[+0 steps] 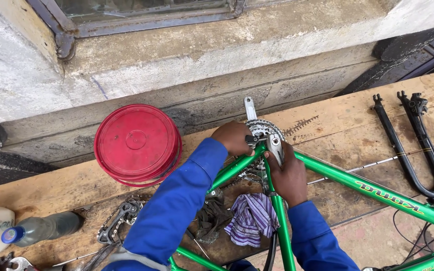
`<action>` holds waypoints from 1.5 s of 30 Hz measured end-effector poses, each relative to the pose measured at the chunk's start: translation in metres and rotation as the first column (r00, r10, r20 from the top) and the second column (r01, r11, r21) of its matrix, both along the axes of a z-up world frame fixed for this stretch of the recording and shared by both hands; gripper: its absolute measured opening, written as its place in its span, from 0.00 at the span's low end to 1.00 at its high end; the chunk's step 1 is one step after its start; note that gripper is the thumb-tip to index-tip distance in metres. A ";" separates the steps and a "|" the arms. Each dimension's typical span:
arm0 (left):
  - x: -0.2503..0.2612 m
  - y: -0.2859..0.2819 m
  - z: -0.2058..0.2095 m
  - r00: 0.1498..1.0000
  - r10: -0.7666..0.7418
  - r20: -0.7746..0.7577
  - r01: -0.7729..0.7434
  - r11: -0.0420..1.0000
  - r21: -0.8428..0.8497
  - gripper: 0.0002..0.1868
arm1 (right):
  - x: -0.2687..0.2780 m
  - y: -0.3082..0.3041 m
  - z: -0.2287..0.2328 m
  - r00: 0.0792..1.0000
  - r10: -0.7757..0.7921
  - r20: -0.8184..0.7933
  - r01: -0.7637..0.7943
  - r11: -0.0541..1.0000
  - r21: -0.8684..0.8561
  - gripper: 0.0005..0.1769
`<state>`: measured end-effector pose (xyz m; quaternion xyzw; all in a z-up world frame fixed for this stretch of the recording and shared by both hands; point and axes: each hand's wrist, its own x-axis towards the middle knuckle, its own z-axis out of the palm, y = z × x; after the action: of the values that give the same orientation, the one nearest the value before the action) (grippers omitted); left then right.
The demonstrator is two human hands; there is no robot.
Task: The person uses a wrench to tighten bolts on the crankset of a green bicycle frame. They then use a screwdriver to adjust a component on the crankset. The bicycle frame rests on a wooden workbench.
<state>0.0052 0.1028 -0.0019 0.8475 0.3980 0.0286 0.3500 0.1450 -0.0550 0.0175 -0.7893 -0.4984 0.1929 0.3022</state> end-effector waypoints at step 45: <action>0.007 -0.021 -0.028 0.955 0.032 -0.296 0.100 0.901 0.423 0.18 | 0.000 0.001 0.018 0.998 -0.025 -0.064 0.019 0.996 -0.088 0.28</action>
<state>0.0126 0.0815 -0.0295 0.9055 0.4143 -0.0168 0.0900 0.1454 -0.0544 0.0358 -0.8005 -0.4707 0.2367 0.2858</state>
